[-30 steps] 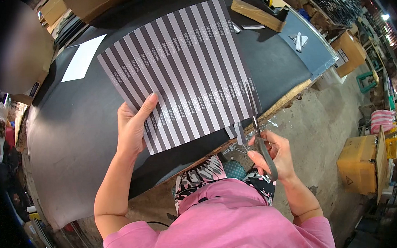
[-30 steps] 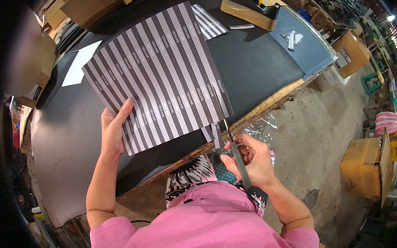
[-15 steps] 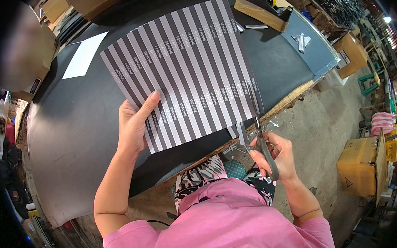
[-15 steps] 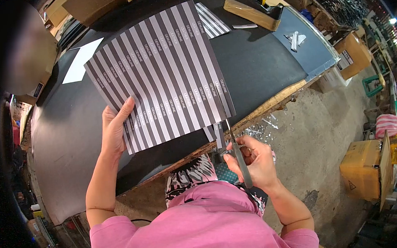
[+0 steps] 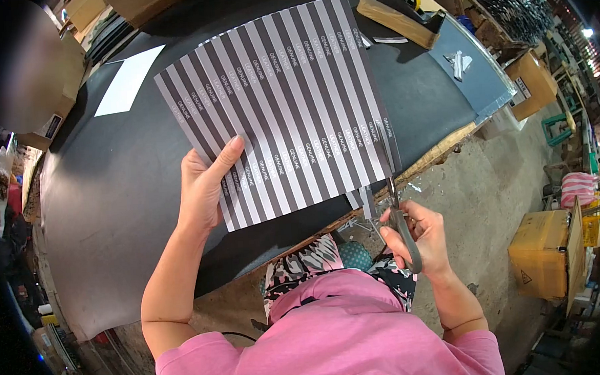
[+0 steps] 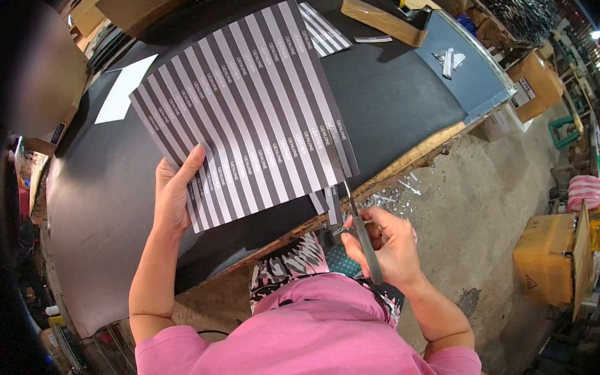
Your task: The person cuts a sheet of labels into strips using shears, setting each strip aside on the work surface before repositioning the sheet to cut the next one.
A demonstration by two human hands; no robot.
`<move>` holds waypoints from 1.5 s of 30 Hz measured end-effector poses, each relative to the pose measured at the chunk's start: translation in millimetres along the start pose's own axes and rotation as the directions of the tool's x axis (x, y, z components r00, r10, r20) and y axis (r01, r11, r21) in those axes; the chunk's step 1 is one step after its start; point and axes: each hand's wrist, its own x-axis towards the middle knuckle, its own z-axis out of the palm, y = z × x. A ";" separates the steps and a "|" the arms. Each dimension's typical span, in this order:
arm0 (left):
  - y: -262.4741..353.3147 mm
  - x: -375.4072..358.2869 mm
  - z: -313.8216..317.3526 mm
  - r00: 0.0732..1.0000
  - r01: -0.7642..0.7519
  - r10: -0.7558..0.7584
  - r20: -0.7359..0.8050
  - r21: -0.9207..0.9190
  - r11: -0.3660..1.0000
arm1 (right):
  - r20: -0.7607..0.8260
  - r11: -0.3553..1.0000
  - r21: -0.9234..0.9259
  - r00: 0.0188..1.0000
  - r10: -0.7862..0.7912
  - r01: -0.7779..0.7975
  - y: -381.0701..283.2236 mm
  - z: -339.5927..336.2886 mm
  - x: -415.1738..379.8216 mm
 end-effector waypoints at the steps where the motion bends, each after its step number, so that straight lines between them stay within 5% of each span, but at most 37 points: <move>1: -0.7 0.1 -0.5 1.000 -0.004 0.004 -0.001 0.012 1.000 | 0.000 1.000 0.000 1.000 0.000 0.000 0.7 -0.1 0.0; 45: 4.0 -0.3 -0.7 0.998 0.058 -0.058 0.003 -0.028 0.998 | 0.029 0.999 0.010 0.998 0.052 -0.052 -2.3 -0.6 6.6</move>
